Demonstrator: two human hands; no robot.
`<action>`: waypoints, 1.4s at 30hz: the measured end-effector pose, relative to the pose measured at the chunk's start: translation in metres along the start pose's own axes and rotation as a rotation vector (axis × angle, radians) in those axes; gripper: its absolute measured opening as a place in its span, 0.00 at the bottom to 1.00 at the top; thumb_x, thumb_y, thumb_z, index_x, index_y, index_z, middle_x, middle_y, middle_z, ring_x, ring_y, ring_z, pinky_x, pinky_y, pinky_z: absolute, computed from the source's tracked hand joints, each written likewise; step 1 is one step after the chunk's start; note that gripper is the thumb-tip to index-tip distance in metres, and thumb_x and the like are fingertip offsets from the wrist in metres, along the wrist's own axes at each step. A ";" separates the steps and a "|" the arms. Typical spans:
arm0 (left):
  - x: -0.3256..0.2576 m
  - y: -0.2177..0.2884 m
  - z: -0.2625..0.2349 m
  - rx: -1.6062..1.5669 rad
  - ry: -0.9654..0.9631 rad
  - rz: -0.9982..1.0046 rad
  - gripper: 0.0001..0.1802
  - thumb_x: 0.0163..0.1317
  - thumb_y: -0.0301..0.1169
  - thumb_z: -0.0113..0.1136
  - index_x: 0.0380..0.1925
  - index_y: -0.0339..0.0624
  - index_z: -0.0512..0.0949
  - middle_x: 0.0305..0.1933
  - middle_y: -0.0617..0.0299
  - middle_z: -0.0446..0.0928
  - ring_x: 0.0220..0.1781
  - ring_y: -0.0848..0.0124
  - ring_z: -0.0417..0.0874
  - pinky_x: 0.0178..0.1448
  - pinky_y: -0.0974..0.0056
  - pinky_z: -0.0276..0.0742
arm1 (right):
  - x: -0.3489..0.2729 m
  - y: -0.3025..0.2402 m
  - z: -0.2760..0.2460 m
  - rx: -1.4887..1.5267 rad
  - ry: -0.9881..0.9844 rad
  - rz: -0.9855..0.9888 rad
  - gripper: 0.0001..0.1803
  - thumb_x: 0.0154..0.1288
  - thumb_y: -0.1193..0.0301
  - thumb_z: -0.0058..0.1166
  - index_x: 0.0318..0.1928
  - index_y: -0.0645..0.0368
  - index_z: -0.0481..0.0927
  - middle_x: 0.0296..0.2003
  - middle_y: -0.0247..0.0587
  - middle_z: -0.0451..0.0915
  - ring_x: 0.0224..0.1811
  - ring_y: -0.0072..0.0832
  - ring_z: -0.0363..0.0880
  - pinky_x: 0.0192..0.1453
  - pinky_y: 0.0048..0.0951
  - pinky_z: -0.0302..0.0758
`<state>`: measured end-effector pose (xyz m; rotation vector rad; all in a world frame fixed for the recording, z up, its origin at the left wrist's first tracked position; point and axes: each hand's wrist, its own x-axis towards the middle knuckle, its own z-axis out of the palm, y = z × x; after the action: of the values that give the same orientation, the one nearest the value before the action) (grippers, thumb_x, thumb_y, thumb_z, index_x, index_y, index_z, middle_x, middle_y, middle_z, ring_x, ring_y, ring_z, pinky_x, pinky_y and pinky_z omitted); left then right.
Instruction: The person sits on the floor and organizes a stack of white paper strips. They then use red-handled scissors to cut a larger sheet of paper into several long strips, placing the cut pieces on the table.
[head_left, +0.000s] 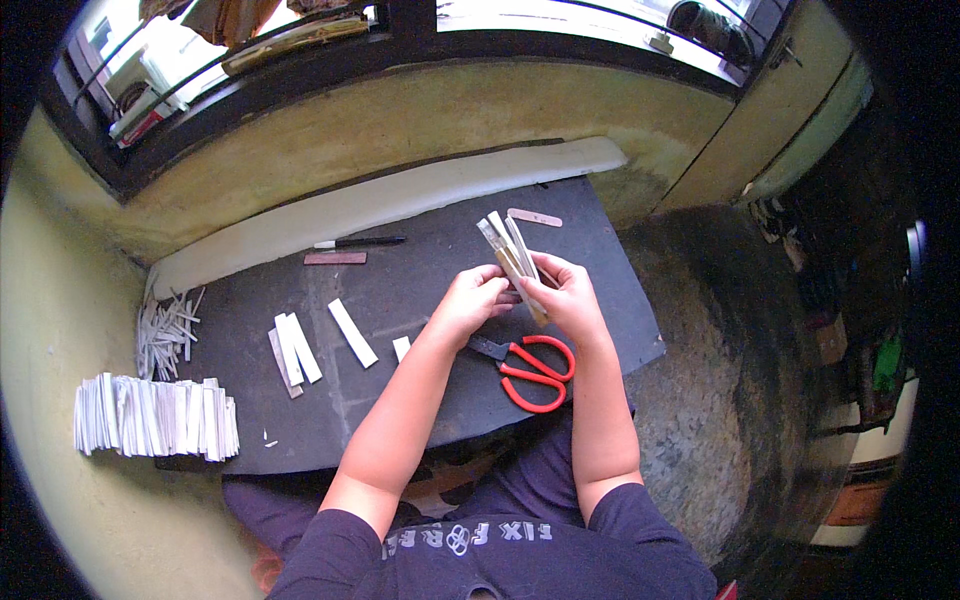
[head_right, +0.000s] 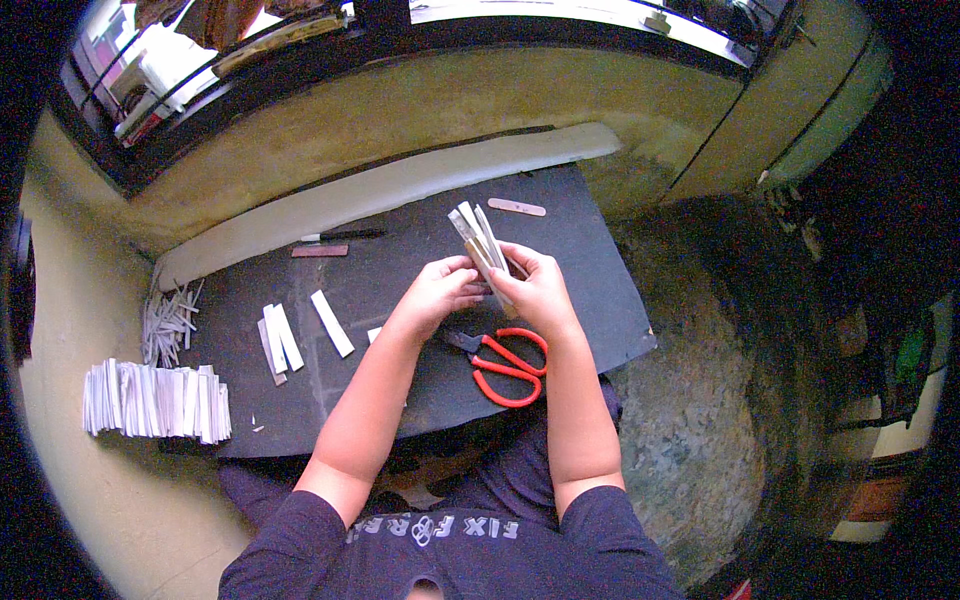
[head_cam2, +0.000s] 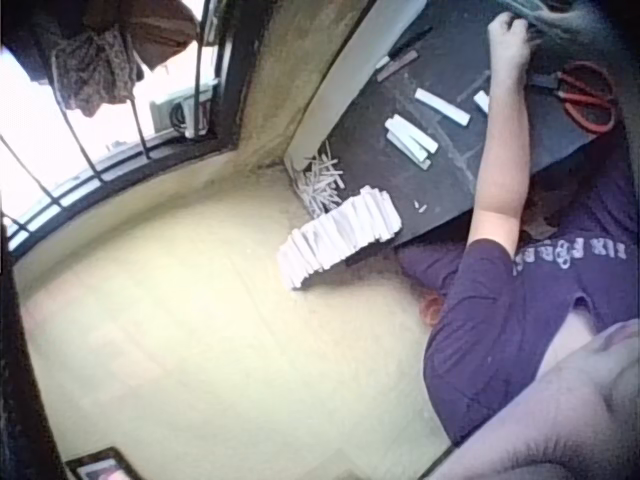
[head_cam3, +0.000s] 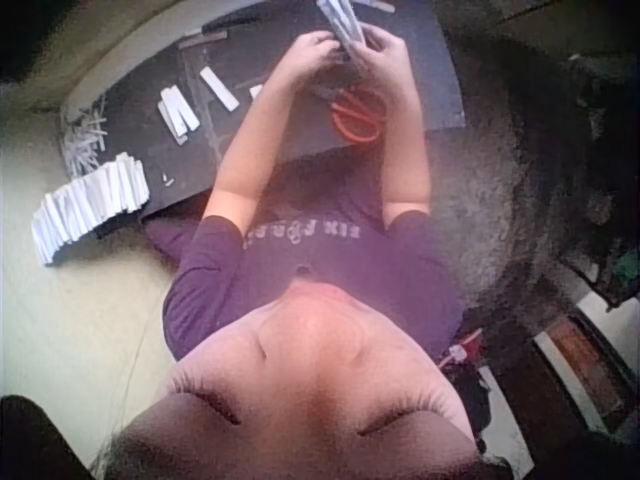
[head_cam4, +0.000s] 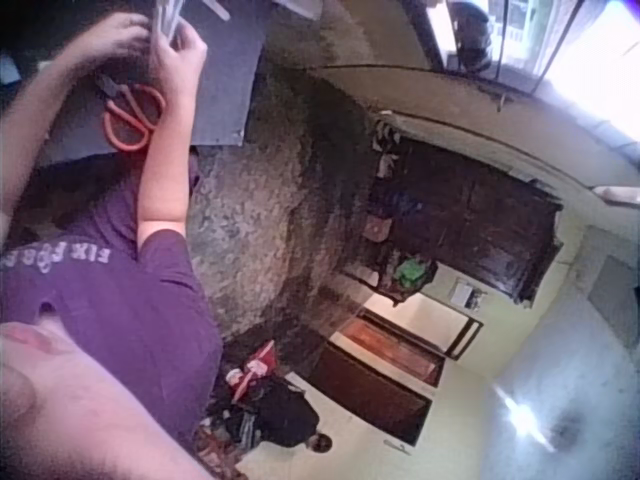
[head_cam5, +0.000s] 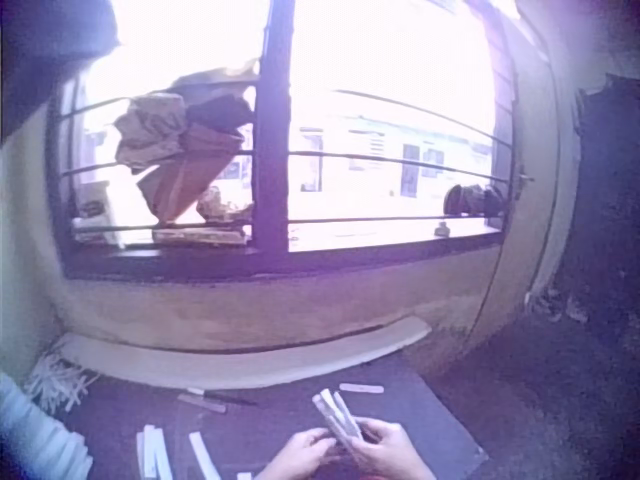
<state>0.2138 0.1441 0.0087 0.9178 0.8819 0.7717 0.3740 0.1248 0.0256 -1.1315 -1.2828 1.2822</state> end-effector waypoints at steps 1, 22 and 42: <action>-0.004 0.004 0.001 0.042 0.011 0.022 0.16 0.65 0.29 0.46 0.50 0.33 0.71 0.44 0.56 0.77 0.44 0.69 0.80 0.48 0.68 0.76 | -0.002 -0.003 0.001 0.013 -0.004 0.000 0.21 0.57 0.77 0.55 0.52 0.68 0.73 0.44 0.39 0.79 0.45 0.21 0.76 0.51 0.23 0.72; -0.180 0.045 -0.072 0.014 0.269 0.522 0.14 0.65 0.29 0.51 0.47 0.33 0.74 0.39 0.59 0.78 0.41 0.73 0.79 0.47 0.67 0.77 | -0.059 -0.072 0.172 -0.391 -0.130 -0.540 0.16 0.59 0.81 0.52 0.49 0.64 0.75 0.34 0.38 0.77 0.30 0.21 0.75 0.31 0.21 0.73; -0.333 0.044 -0.185 0.068 0.675 0.731 0.22 0.62 0.23 0.48 0.58 0.36 0.63 0.63 0.54 0.63 0.66 0.66 0.62 0.65 0.63 0.59 | 0.060 -0.044 0.463 -0.751 -0.788 -0.452 0.18 0.54 0.69 0.57 0.45 0.63 0.77 0.27 0.50 0.80 0.28 0.40 0.79 0.36 0.35 0.74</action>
<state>-0.1018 -0.0607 0.0860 1.0672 1.1645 1.7584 -0.0917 0.1347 0.0783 -0.7132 -2.5860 0.9200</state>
